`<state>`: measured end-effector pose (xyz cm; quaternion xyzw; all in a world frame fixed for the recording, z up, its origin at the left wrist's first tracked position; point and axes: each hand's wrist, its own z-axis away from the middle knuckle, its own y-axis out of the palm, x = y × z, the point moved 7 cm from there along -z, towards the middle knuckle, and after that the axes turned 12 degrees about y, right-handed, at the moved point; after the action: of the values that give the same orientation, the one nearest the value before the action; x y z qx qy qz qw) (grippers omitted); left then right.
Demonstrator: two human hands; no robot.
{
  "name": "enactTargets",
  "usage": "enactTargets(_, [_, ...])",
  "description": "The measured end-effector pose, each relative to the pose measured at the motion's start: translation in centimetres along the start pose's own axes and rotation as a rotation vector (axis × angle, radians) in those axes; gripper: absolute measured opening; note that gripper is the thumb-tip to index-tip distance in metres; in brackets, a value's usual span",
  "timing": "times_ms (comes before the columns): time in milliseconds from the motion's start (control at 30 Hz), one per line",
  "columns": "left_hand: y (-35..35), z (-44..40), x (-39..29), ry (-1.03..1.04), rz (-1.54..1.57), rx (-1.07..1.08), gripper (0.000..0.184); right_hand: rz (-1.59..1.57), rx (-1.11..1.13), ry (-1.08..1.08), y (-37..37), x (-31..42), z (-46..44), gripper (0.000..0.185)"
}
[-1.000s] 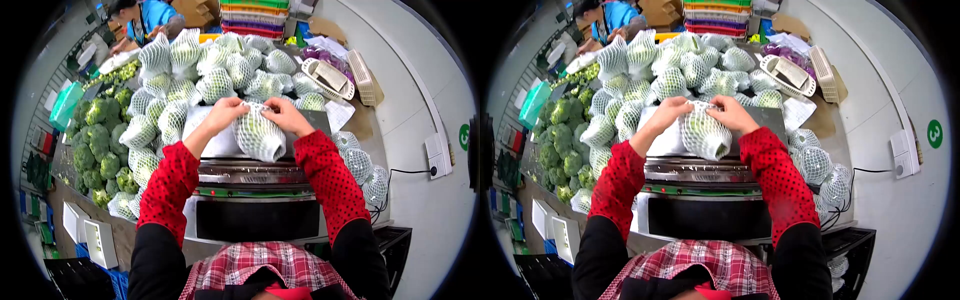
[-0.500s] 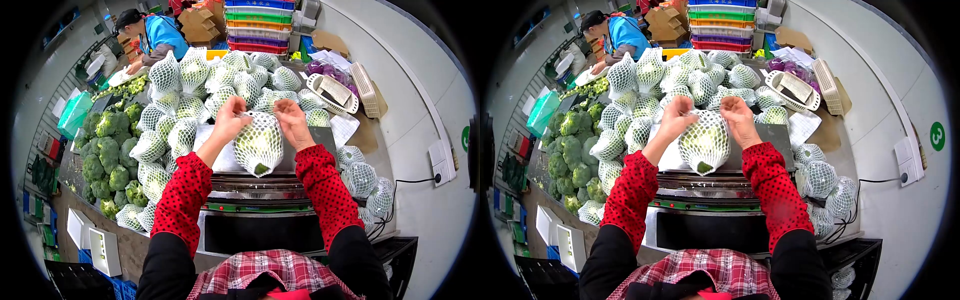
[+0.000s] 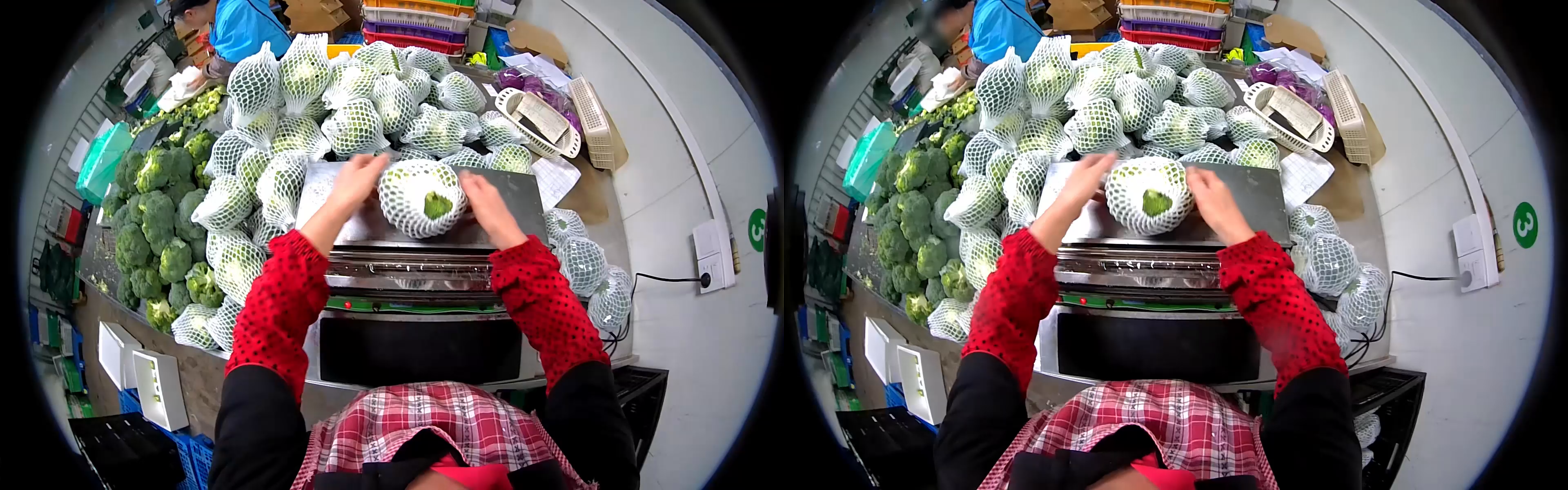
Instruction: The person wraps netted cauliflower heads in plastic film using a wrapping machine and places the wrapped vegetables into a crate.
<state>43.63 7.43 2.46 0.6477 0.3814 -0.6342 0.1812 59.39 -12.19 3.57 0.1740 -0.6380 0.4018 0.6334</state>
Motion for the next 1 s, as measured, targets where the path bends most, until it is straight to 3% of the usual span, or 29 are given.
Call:
enactTargets(67, [-3.6,3.6,-1.0,0.027,-0.001,-0.069,0.05,-0.001,-0.005,0.186,-3.8,0.2,3.1,0.045])
enactTargets(100, [-5.8,5.7,-2.2,0.225,-0.372,-0.016,0.047,0.067,0.031,0.238,-6.0,0.3,5.0,0.04])
enactTargets(133, [-7.3,8.4,-1.7,0.114,-0.775,0.099,0.053,0.319,0.085,0.204,-8.2,-0.5,6.5,0.037])
enactTargets(167, [-8.0,11.2,-2.9,0.097,-1.139,0.175,0.06,0.659,-0.049,0.063,-10.1,-1.8,8.1,0.04])
enactTargets(200, [-8.7,13.3,-2.7,0.174,-1.226,0.152,0.06,0.813,-0.127,0.0,-10.5,-2.7,10.0,0.044])
enactTargets(300, [-7.1,14.8,-1.8,0.02,-1.252,0.317,0.054,1.056,0.03,0.176,-7.1,-3.9,11.5,0.043])
enactTargets(333, [-6.3,14.9,-0.3,0.08,-1.076,0.321,0.045,0.988,0.045,0.155,-5.9,-3.7,11.3,0.041])
enactTargets(367, [-5.5,14.7,0.0,-0.027,-0.935,0.347,0.036,0.918,0.063,0.135,-4.8,-3.8,10.8,0.039])
enactTargets(433, [-5.3,14.6,0.5,-0.046,-0.805,0.263,0.029,0.748,0.06,0.109,-3.4,-5.7,9.6,0.032])
enactTargets(467, [-5.8,14.8,0.0,0.101,-0.76,0.185,0.024,0.587,0.114,0.14,-3.8,-5.7,10.2,0.03])
enactTargets(500, [-6.7,15.6,-0.7,0.014,-0.585,0.27,0.022,0.423,0.165,0.161,-4.5,-4.8,11.1,0.028])
enactTargets(533, [-7.3,17.3,-3.0,-0.217,-0.321,0.34,0.025,0.164,0.303,0.366,-5.0,-2.9,13.9,0.025])
enactTargets(567, [-8.2,18.1,-5.9,-0.058,-0.384,0.325,0.026,0.095,0.297,0.446,-6.2,-2.0,16.0,0.023])
enactTargets(600, [-9.2,18.2,-8.1,-0.141,-0.219,0.281,0.022,-0.131,0.299,0.575,-7.0,-2.8,17.4,0.022])
enactTargets(633, [-10.0,16.5,-9.1,-0.096,-0.096,0.183,0.021,-0.259,0.213,0.532,-7.9,-0.6,17.0,0.02])
enactTargets(667, [-10.0,13.8,-12.9,0.078,-0.025,0.092,0.024,-0.33,0.132,0.132,-9.3,2.4,14.8,0.022])
enactTargets(700, [-10.0,10.9,-14.2,0.144,0.135,-0.03,0.023,-0.54,0.135,0.074,-9.9,5.6,12.6,0.025])
enactTargets(733, [-9.5,7.2,-16.5,0.323,-0.003,-0.129,0.022,-0.573,-0.038,0.022,-10.4,8.1,9.5,0.027])
enactTargets(767, [-9.1,3.4,-16.8,0.666,-0.336,-0.18,0.021,-0.624,0.142,-0.025,-10.1,8.3,5.6,0.027])
enactTargets(800, [-7.2,1.1,-15.7,0.855,-0.585,-0.261,0.024,-0.462,0.043,-0.033,-10.4,5.3,0.6,0.027])
enactTargets(833, [-5.0,-0.8,-12.5,0.972,-1.2,-0.285,0.023,0.249,-0.286,-0.202,-10.2,2.2,-3.1,0.028])
enactTargets(867, [-2.9,-2.0,-9.0,0.952,-1.431,-0.151,0.019,0.555,-0.172,-0.089,-8.0,-1.5,-5.0,0.028])
enactTargets(900, [-1.4,-2.5,-5.7,0.819,-1.461,0.164,0.006,0.573,-0.166,-0.232,-5.6,-3.7,-5.2,0.027])
enactTargets(933, [0.1,-1.6,-4.9,0.868,-1.357,0.309,0.018,0.715,-0.178,-0.227,-3.5,-2.8,-3.6,0.019])
enactTargets(967, [1.0,0.4,-6.2,1.146,-1.168,0.241,0.038,0.68,-0.081,-0.24,-2.0,-2.4,-3.0,0.028])
enactTargets(1000, [2.0,1.9,-7.2,1.289,-1.016,0.312,0.05,0.7,-0.116,-0.512,-0.8,-1.2,-2.1,0.037])
